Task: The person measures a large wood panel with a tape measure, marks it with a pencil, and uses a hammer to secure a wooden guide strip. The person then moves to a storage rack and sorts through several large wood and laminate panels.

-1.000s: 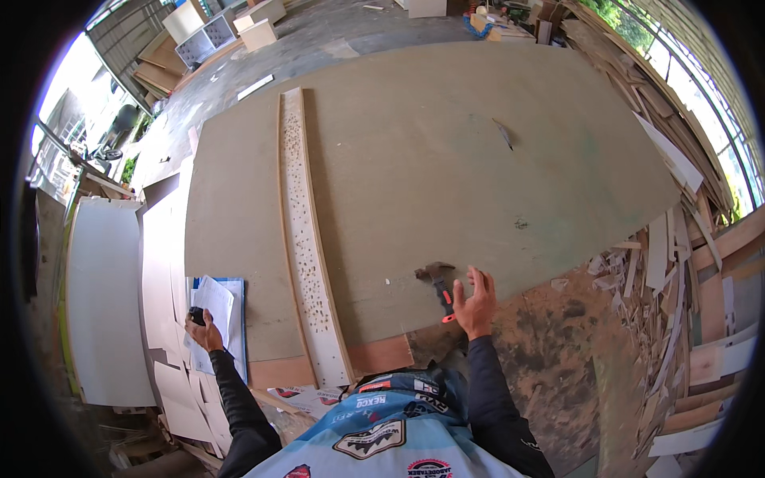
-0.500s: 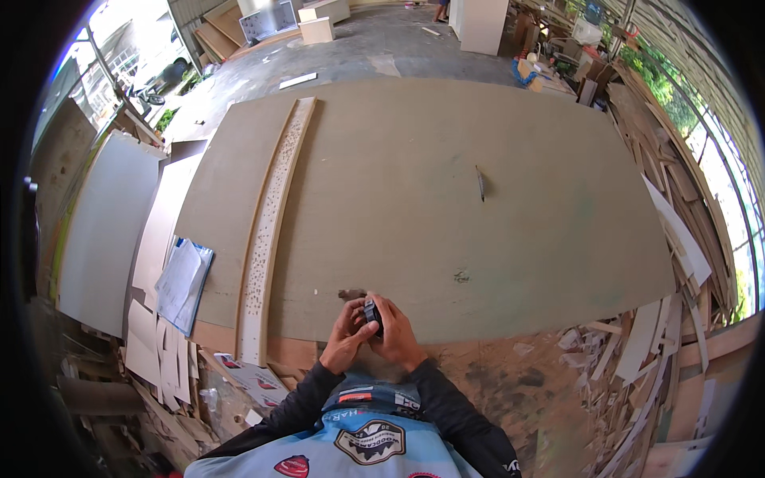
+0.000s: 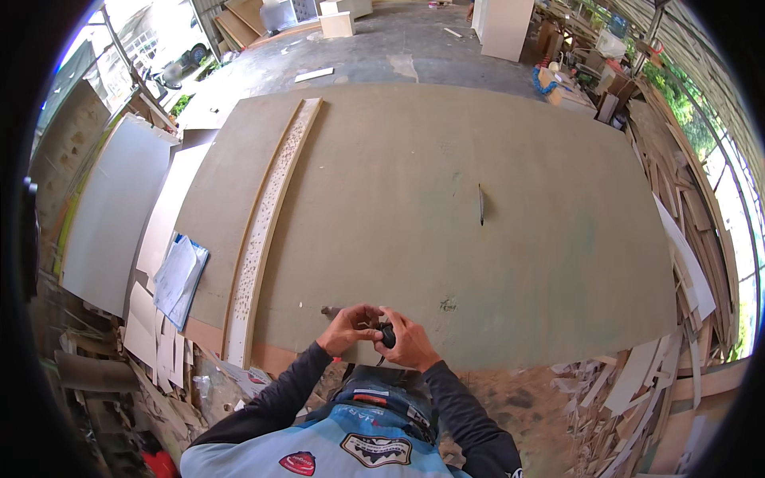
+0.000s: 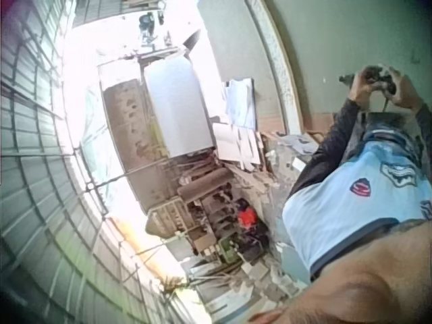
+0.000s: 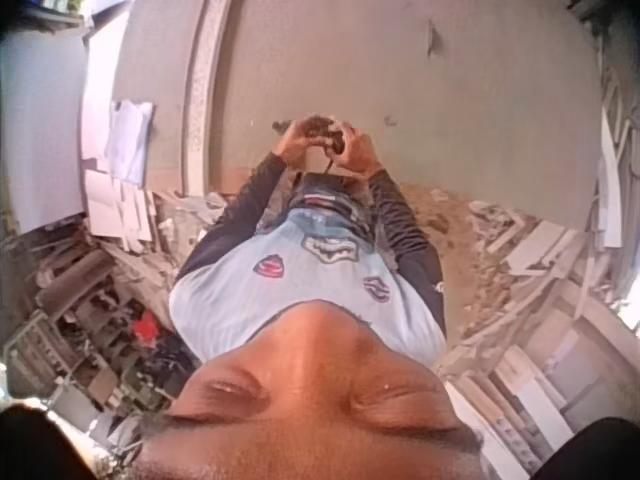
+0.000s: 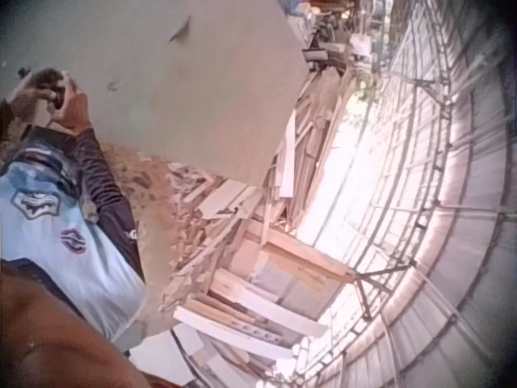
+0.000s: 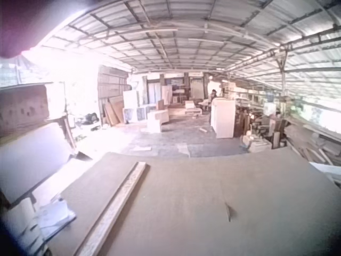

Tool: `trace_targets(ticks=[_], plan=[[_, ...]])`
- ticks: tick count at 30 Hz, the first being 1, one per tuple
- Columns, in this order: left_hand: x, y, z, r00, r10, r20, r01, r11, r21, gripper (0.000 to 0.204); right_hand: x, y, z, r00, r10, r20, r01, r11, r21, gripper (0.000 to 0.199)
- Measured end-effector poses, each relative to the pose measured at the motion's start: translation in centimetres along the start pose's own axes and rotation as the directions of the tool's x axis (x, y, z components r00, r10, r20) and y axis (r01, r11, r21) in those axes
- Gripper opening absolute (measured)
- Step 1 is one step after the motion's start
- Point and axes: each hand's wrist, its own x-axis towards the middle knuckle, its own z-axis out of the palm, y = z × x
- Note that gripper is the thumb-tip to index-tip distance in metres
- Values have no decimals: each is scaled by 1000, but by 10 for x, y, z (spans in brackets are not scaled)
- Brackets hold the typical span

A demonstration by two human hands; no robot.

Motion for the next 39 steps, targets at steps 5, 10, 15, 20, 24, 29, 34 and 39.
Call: trace_targets(ticks=[5, 10, 15, 20, 24, 29, 34, 39], plan=[[55, 20, -81, 993, 113, 32, -116, 916, 383, 13, 33, 53, -35, 994, 103, -48, -110, 979, -170, 55], [116, 30, -228, 900, 436, 27, -206, 369, 906, 4, 57, 136, -108, 951, 156, -267, -260, 871, -416, 40], [139, 16, -358, 815, 564, -135, 143, 31, 989, 7, 82, 230, -170, 901, 244, -359, -397, 800, -450, 32], [174, 28, -381, 844, 463, -272, 353, -96, 931, 14, 87, 277, -222, 847, 366, -385, -527, 665, -528, 26], [182, 27, -402, 797, 470, -380, 453, -48, 890, 15, 109, 288, -229, 804, 427, -414, -594, 590, -547, 24], [196, 33, -407, 784, 456, -421, 488, -33, 872, 15, 130, 294, -231, 796, 396, -458, -603, 586, -542, 22], [202, 45, -386, 786, 361, -501, 547, -28, 837, 14, 128, 299, -230, 825, 344, -448, -561, 598, -573, 19], [204, 36, -398, 787, 415, -456, 528, -72, 846, 28, 123, 304, -229, 852, 278, -445, -513, 616, -598, 16]])
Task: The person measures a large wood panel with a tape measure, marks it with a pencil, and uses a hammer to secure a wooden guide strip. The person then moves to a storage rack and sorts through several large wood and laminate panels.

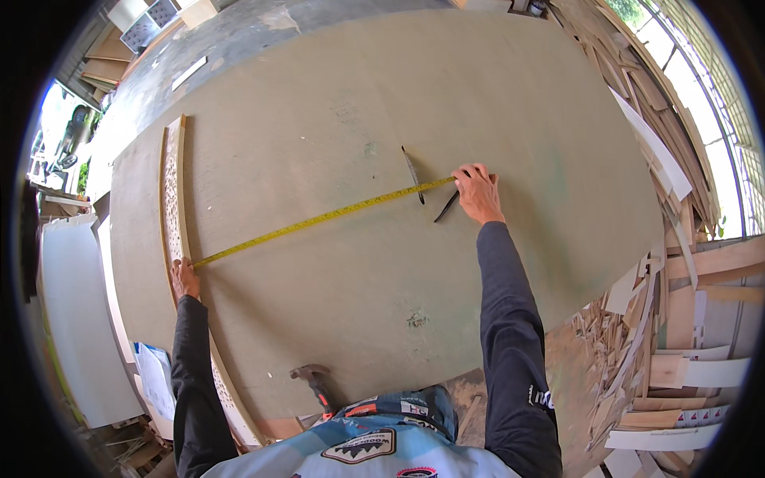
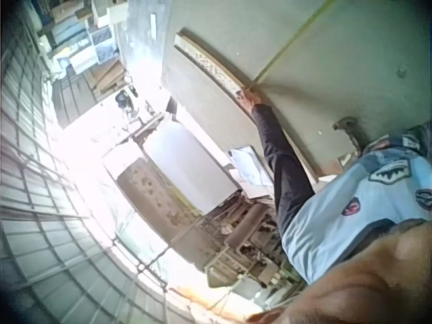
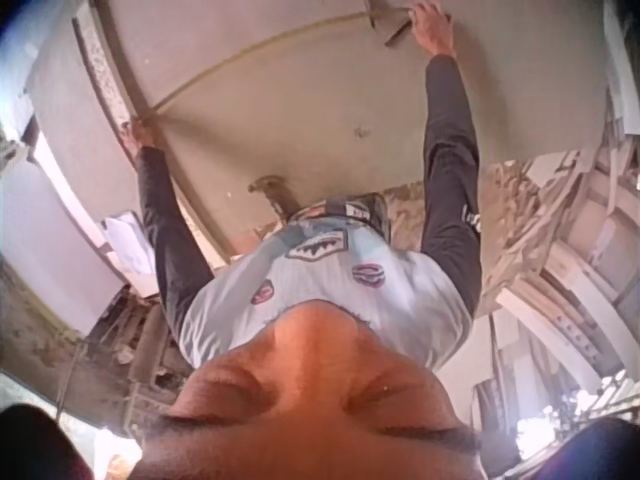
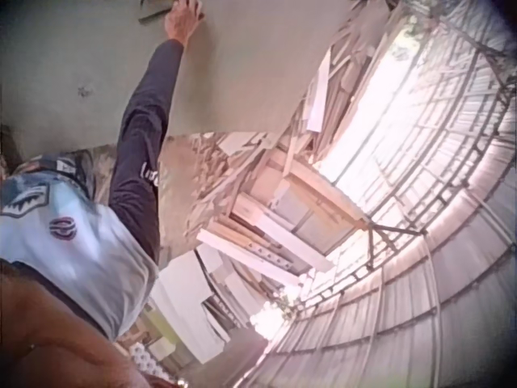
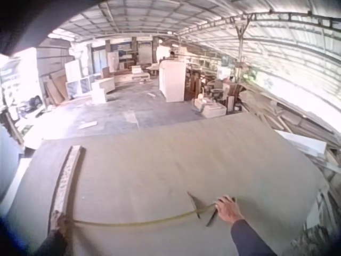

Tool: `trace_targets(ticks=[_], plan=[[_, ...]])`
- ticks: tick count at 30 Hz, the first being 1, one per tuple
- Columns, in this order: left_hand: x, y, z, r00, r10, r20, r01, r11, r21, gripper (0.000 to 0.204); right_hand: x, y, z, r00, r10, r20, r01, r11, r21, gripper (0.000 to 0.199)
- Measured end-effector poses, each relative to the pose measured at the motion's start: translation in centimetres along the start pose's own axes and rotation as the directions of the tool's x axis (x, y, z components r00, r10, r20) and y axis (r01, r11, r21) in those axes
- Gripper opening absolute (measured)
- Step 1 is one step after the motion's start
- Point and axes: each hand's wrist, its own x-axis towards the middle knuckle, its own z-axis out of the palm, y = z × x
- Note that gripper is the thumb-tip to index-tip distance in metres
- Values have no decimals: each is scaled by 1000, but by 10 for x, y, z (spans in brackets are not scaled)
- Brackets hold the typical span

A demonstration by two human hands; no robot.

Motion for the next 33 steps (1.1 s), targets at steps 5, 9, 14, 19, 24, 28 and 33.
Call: trace_targets(ticks=[5, 9, 14, 19, 24, 28, 33], plan=[[-1, -39, 21, 997, -63, 40, 69, 986, -155, 35, 11, -13, 3, 998, -52, -37, 50, 998, -43, 14], [-34, -1, 4, 982, -155, -112, 114, 945, -308, 54, 1, 1, 8, 995, -23, -102, 18, 998, -52, 12], [-141, -33, -12, 937, -343, -69, 325, 927, -188, 90, 2, -1, 18, 980, -47, -192, 38, 998, -49, 10], [-291, -71, -31, 820, -562, 106, 572, 813, -112, 114, 4, -3, 19, 972, -64, -224, 58, 998, -36, 10], [-374, -91, -44, 791, -592, 152, 608, 789, -88, 119, 6, -4, 22, 972, -93, -216, 86, 995, -41, 12], [-366, -101, -45, 773, -598, 212, 625, 774, -97, 114, 4, -6, 24, 971, -98, -219, 92, 995, -40, 12], [-378, -79, -41, 792, -580, 189, 601, 796, -77, 114, 5, -7, 23, 972, -106, -209, 104, 994, -20, 12]])
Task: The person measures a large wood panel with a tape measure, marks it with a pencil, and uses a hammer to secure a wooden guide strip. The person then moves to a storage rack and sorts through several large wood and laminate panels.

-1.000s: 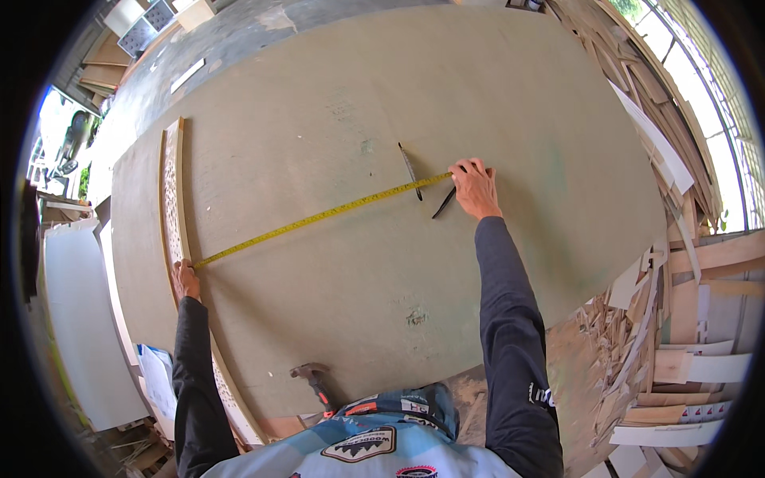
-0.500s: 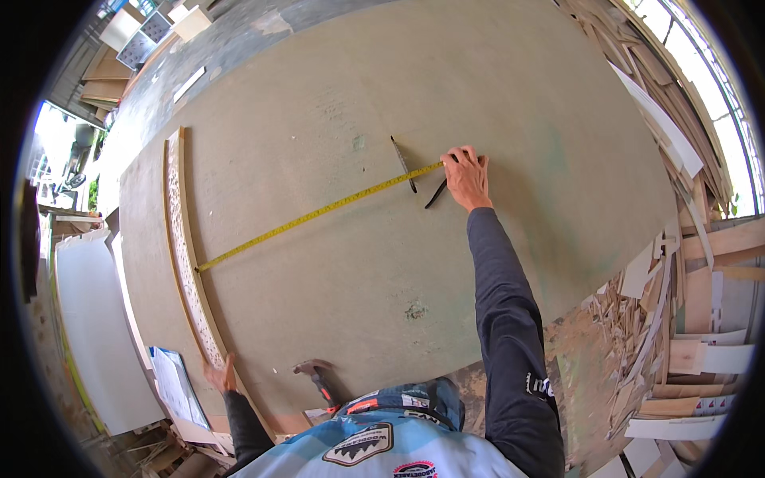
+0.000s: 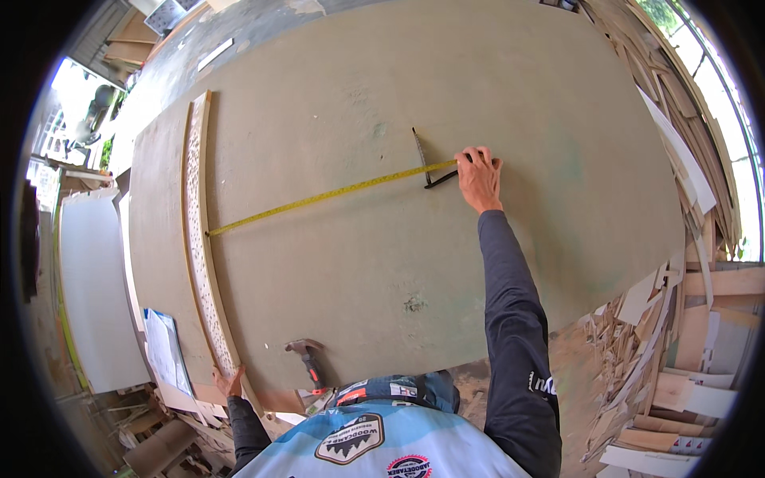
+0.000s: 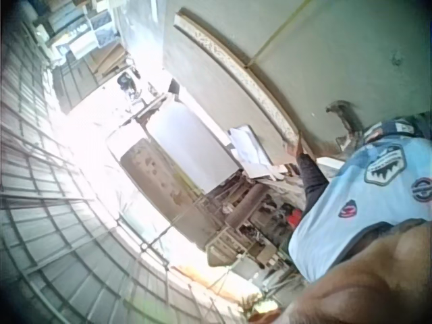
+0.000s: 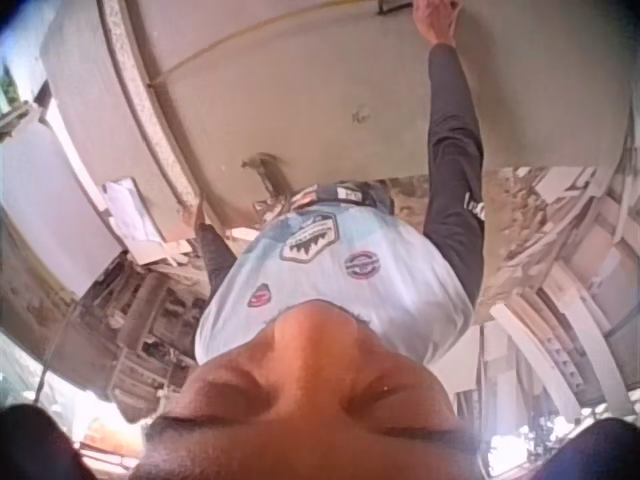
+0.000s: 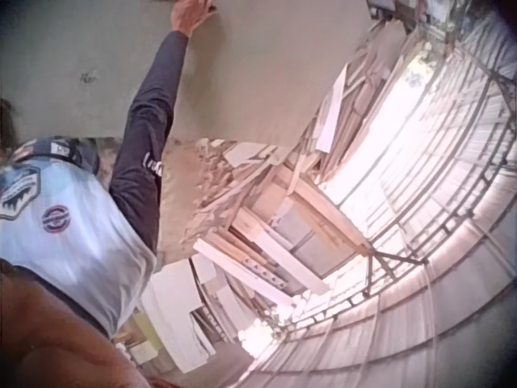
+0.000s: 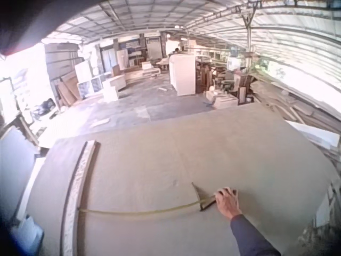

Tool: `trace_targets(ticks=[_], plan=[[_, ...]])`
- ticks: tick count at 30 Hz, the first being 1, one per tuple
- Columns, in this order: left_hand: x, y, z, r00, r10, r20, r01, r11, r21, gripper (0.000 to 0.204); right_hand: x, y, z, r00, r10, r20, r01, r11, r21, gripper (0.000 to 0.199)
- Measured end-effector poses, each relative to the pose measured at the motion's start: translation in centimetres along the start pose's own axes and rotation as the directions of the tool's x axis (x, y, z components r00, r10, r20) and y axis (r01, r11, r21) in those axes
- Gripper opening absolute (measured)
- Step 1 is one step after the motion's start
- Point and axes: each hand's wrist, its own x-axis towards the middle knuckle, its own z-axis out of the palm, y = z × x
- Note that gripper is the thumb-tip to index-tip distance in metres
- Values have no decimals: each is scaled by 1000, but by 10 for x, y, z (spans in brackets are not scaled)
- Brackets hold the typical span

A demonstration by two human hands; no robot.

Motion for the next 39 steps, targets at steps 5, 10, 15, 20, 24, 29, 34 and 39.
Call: trace_targets(ticks=[5, 10, 15, 20, 24, 29, 34, 39], plan=[[-26, 27, 2, 1000, -15, -24, 15, 1000, 0, 114, 0, 5, -3, 1000, -5, 4, 5, 1000, -8, 10], [-51, 60, 2, 999, -51, 6, 51, 999, -1, 115, 1, 19, -5, 1000, -3, 20, 3, 1000, -17, 9], [-63, 67, 11, 998, -57, 14, 57, 998, -11, 118, -1, 31, -3, 1000, 2, -14, -2, 1000, -12, 10], [-75, 81, 14, 997, -76, 12, 75, 997, 29, 120, 0, 39, -5, 1000, 24, -1, -24, 1000, -8, 10], [-80, 86, 14, 997, -78, 17, 77, 997, 21, 120, -1, 42, -5, 999, 30, -25, -30, 999, -16, 10], [-81, 91, 16, 997, -73, 13, 73, 997, 24, 120, -1, 46, -5, 999, 31, -33, -32, 999, -31, 10], [-82, 91, 17, 998, -70, 2, 70, 996, 56, 119, 1, 47, -5, 1000, 21, -15, -22, 999, -24, 9], [-82, 97, 11, 997, -64, 35, 59, 992, 112, 118, 1, 47, -7, 1000, 20, 2, -20, 999, -32, 9]])
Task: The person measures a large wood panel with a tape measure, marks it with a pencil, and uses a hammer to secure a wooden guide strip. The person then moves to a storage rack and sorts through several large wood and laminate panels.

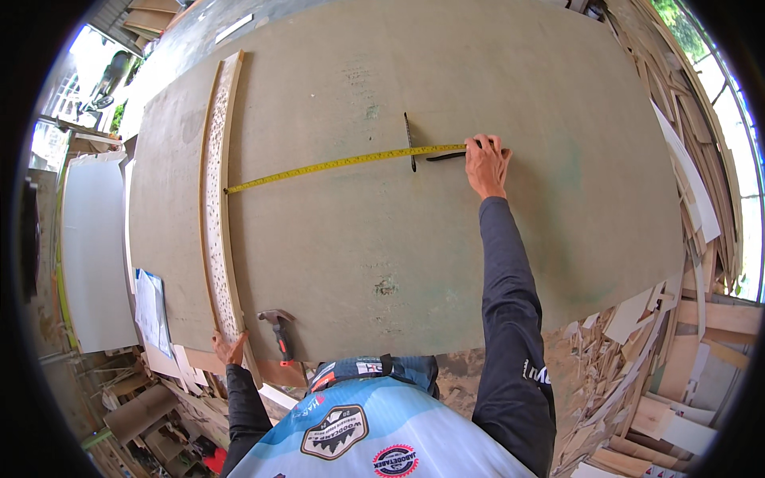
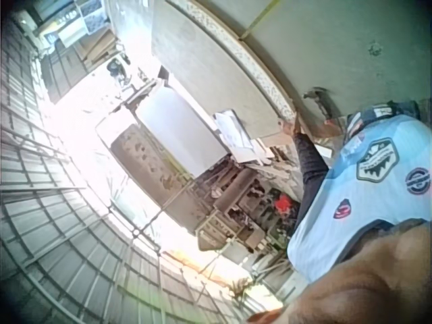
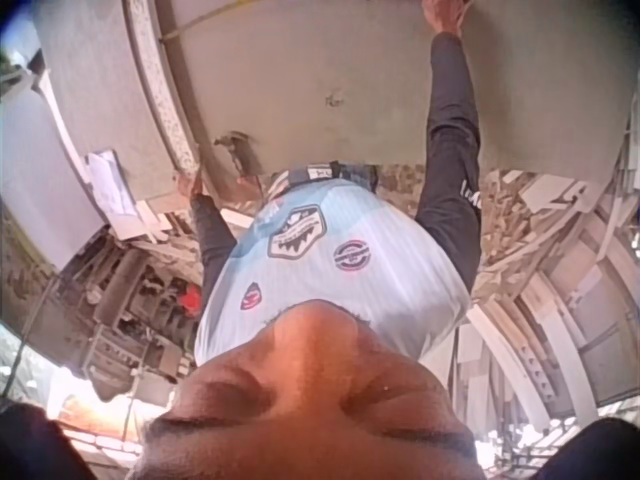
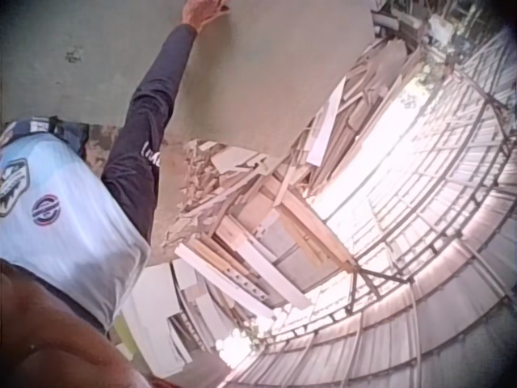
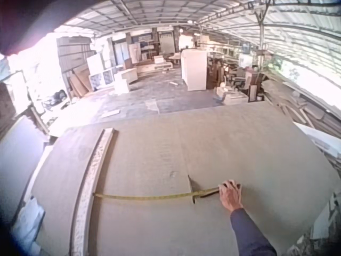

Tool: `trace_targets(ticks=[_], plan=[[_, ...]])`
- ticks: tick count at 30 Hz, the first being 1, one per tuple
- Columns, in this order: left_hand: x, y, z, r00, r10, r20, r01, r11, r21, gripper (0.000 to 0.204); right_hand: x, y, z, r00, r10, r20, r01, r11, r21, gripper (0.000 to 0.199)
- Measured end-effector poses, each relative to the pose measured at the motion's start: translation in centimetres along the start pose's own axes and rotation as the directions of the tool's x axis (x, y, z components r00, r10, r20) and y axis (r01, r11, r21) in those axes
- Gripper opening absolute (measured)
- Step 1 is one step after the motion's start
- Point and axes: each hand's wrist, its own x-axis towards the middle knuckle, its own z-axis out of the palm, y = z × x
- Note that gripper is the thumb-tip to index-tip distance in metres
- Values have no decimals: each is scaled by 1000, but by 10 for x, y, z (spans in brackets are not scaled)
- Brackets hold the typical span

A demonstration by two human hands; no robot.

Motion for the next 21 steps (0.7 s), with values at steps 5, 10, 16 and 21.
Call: trace_targets(ticks=[5, 10, 16, 21], plan=[[0, -4, -1, 1000, 25, 1, -25, 1000, -15, 116, -2, 4, 0, 1000, -10, -1, 10, 1000, 14, 9], [1, -3, -2, 999, 50, -13, -50, 999, -12, 116, -3, 4, -2, 999, 0, 32, 1, 1000, -16, 9], [0, -3, -2, 998, 64, -7, -65, 998, -21, 115, -1, 3, -1, 999, 10, 45, -8, 999, -42, 8], [-1, -1, -5, 998, 64, -13, -64, 998, -16, 114, -4, 0, -5, 1000, 19, 12, -18, 998, -61, 7]])
